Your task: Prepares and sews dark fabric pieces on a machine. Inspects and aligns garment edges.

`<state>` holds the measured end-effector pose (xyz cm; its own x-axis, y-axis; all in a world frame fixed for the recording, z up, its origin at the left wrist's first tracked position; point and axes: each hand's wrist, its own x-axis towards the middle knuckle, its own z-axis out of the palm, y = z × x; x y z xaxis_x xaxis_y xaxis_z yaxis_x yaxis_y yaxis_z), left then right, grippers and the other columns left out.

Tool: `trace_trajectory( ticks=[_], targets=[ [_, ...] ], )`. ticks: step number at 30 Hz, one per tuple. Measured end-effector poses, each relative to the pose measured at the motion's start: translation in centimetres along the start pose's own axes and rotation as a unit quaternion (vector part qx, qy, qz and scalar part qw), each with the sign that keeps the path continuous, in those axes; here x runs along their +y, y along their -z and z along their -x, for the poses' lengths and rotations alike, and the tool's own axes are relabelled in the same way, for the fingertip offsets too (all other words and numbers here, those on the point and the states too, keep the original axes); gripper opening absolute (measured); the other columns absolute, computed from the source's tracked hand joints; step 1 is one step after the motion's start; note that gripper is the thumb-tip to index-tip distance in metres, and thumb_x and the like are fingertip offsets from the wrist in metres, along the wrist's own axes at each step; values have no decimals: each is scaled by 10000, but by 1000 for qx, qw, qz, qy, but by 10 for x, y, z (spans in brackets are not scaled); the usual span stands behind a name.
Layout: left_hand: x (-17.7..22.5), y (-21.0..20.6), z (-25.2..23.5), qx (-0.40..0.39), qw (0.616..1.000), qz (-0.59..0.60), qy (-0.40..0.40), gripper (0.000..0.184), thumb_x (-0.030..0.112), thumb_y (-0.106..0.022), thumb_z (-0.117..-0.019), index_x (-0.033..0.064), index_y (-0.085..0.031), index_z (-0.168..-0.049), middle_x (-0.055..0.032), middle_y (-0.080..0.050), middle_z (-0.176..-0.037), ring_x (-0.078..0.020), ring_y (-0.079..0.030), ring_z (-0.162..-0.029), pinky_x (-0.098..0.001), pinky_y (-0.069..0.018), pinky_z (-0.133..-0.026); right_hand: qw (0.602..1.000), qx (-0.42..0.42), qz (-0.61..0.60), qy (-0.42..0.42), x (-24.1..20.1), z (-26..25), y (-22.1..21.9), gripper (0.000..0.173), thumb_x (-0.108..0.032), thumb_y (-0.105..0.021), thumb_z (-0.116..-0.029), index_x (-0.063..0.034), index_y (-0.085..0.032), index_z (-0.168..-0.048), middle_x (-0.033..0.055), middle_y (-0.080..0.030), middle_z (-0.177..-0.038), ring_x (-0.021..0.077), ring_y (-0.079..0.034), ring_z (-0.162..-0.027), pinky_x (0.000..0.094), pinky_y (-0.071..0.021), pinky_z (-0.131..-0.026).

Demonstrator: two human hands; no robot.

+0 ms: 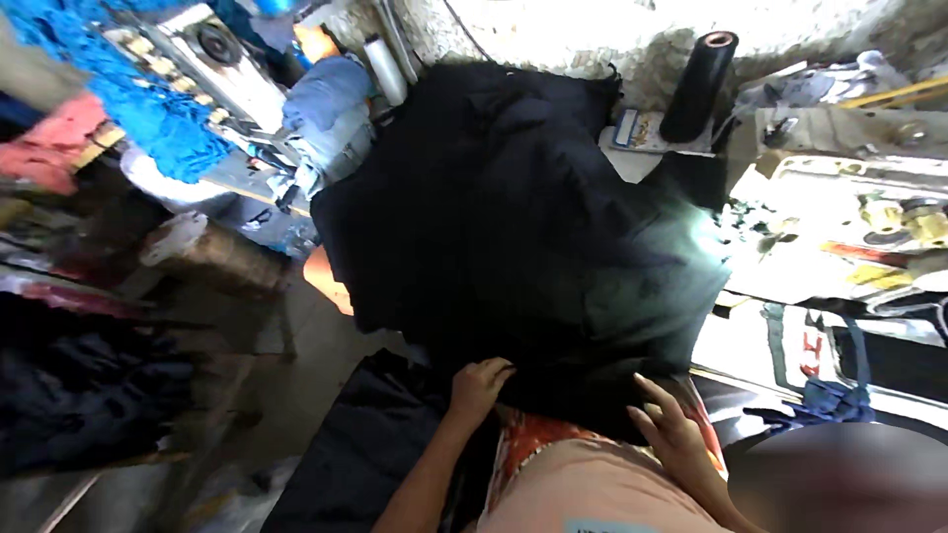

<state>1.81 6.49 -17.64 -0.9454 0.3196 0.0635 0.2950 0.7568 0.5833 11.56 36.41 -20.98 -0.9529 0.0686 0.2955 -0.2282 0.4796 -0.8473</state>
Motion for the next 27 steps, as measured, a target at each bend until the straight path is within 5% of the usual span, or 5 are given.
trace_trajectory(
  ticks=[6,12,16,20,27],
  targets=[
    [48,94,-12,209,913,306,170,156,-8,-702,-910,-11,-681,-1065,-6,-709,-948,-23,-668,-877,-222,-561,-828,957,-242,23,158,-49,-47,3,337,-95,-543,-984,-45,-696,-1281,131,-769,-960,278,-748,-757,463,-612,-679],
    [97,130,-10,331,864,379,-7,167,-27,-662,-915,100,-747,-984,123,-737,-897,43,-677,-834,-185,-579,-784,876,-44,152,455,-149,-114,-10,172,-197,-510,-1035,-198,-672,-977,21,-642,-840,203,-621,-828,320,-500,-778],
    [118,130,1,319,877,350,-78,190,13,-544,-1003,-47,-719,-1051,55,-751,-984,71,-661,-930,-165,-546,-870,897,8,94,431,-200,-141,-10,82,-217,-586,-1018,-205,-663,-993,43,-700,-1126,167,-630,-1105,265,-474,-954],
    [125,133,4,308,871,355,-147,190,8,-545,-1014,-75,-699,-1089,5,-746,-1070,43,-662,-1006,-173,-539,-924,936,-107,-60,331,-222,-156,-7,218,-182,-617,-1012,3,-726,-1053,124,-774,-958,121,-720,-850,260,-534,-802],
    [133,135,6,331,818,449,-140,166,-42,-581,-969,5,-726,-1033,72,-748,-991,46,-673,-925,-163,-555,-847,928,-112,-116,337,-231,-172,-21,240,-280,-631,-1008,-65,-730,-970,-9,-744,-889,-88,-630,-836,66,-473,-776]
  ],
)
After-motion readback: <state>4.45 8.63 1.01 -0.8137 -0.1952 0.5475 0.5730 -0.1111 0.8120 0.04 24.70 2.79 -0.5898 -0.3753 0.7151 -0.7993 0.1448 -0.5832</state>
